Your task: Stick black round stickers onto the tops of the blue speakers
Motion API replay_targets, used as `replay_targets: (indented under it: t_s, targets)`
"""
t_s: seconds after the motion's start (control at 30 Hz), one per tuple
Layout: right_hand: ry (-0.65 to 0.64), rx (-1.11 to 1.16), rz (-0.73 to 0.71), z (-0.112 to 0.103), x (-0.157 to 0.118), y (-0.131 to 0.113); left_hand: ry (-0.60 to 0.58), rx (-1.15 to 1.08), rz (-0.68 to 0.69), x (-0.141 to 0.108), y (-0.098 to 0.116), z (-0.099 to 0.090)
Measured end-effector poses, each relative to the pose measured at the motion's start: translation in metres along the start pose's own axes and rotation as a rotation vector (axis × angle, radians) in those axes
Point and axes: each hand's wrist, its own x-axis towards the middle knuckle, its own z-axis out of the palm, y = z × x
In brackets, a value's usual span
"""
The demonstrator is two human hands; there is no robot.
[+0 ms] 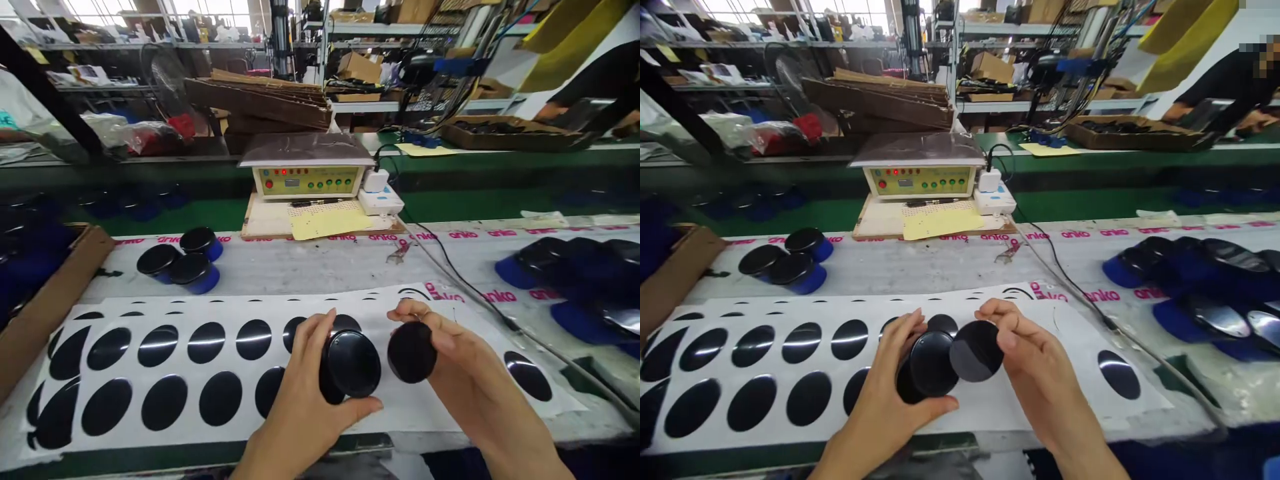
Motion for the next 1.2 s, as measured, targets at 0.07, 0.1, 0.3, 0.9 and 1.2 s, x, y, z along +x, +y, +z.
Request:
replay_targets:
  t_s: [0.07,0.1,0.3,0.9,1.2]
  targets:
    - [-0.001,-0.033,0.019,0.005,0.001,0.011,-0.026,0.018,0.009,0.000,-0.002,-0.002]
    - [0.021,-0.038,0.013,0.009,0.001,0.016,-0.041,0.023,0.020,0.001,-0.002,-0.002]
    - [0.034,-0.072,-0.002,0.029,-0.001,0.031,-0.046,0.030,0.072,0.004,-0.002,-0.002]
    - [0.106,-0.468,-0.259,0.034,-0.003,0.026,-0.013,0.038,0.039,0.002,0.004,-0.001]
    - [0.033,-0.571,-0.270,0.032,-0.003,0.025,0.022,0.086,0.001,0.000,0.011,0.000]
